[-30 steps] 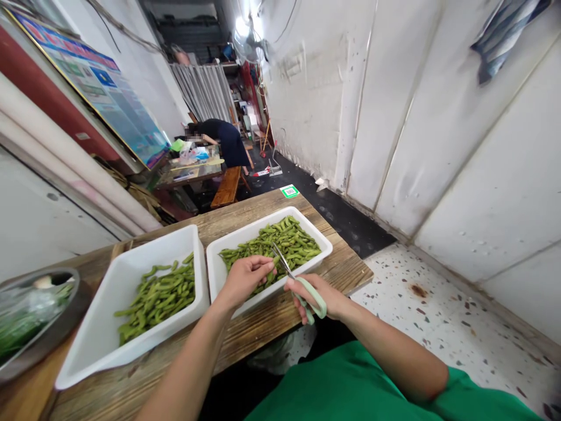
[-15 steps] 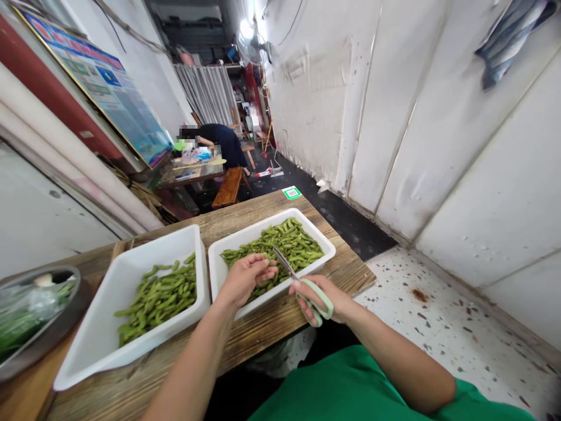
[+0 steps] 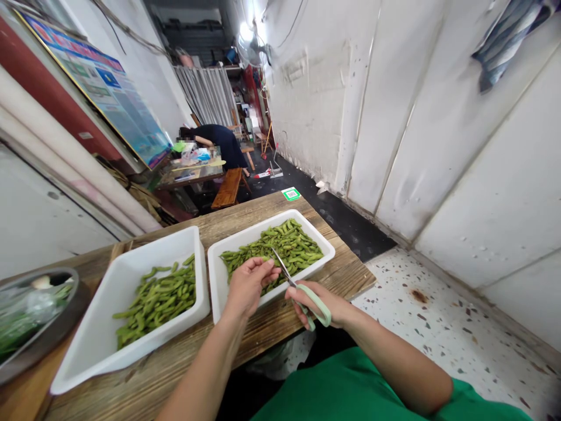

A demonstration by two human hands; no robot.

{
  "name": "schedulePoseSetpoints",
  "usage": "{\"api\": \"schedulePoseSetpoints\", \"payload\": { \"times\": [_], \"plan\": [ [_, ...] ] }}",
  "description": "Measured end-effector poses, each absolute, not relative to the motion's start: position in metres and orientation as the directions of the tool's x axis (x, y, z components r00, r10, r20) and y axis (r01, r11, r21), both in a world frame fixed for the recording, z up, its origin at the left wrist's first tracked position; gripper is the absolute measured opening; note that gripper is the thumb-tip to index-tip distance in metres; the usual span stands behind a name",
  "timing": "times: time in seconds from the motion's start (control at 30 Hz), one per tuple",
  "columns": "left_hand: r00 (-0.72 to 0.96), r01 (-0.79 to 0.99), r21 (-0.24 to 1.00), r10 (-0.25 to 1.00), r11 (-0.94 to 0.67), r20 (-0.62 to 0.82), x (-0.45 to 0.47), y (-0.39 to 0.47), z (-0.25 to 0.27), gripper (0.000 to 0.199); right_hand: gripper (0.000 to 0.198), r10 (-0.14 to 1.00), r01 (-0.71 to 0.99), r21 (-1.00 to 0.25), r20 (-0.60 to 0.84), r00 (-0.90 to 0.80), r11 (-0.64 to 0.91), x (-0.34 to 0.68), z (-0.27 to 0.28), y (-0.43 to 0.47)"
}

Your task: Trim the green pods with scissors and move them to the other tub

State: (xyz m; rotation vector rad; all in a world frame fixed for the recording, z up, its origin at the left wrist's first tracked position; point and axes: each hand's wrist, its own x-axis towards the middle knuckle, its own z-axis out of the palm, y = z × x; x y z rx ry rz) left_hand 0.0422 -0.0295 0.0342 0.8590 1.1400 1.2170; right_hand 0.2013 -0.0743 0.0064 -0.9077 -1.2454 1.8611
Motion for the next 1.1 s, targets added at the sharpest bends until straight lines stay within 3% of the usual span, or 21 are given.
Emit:
{"api": "schedulePoseSetpoints", "payload": {
  "times": [0.2, 0.4, 0.47, 0.53, 0.6, 0.67, 0.77, 0.87, 1.1],
  "plan": [
    [-0.043, -0.239, 0.957, 0.983, 0.162, -0.177, 0.048, -0.035, 0.032, 0.028, 0.049, 0.878, -0.237, -0.925, -0.167, -0.449, -0.297, 0.195, -0.002, -0.075],
    [-0.056, -0.129, 0.976, 0.981, 0.177, -0.185, 0.04, -0.023, 0.029, 0.03, 0.051, 0.877, -0.173, -0.93, -0.226, -0.424, -0.323, 0.195, -0.003, -0.074],
    [-0.082, 0.022, 0.99, 0.987, 0.139, -0.136, 0.031, -0.017, 0.028, 0.026, 0.051, 0.873, -0.15, -0.932, -0.24, -0.424, -0.329, 0.197, -0.002, -0.074],
    [-0.124, 0.321, 0.947, 0.992, 0.033, 0.007, 0.02, -0.012, 0.028, 0.019, 0.05, 0.866, -0.172, -0.922, -0.243, -0.438, -0.346, 0.2, -0.004, -0.074],
    [-0.125, 0.619, 0.782, 0.972, -0.08, 0.198, 0.006, -0.008, 0.03, 0.016, 0.049, 0.859, -0.233, -0.902, -0.228, -0.458, -0.363, 0.203, -0.007, -0.074],
    [-0.072, 0.745, 0.652, 0.955, -0.141, 0.289, -0.007, -0.005, 0.034, 0.017, 0.047, 0.848, -0.302, -0.874, -0.2, -0.49, -0.381, 0.206, -0.011, -0.074],
    [0.011, 0.745, 0.639, 0.962, -0.19, 0.273, -0.023, -0.002, 0.04, 0.02, 0.047, 0.793, -0.378, -0.809, -0.168, -0.585, -0.45, 0.209, -0.014, -0.075],
    [0.022, 0.677, 0.711, 0.97, -0.193, 0.243, -0.034, -0.001, 0.045, 0.026, 0.044, 0.748, -0.403, -0.77, -0.142, -0.648, -0.495, 0.21, -0.015, -0.076],
    [-0.259, 0.484, 0.868, 0.928, -0.113, 0.266, -0.058, 0.001, 0.05, 0.046, 0.039, 0.73, -0.35, -0.809, -0.137, -0.669, -0.472, 0.209, -0.015, -0.078]
  ]
}}
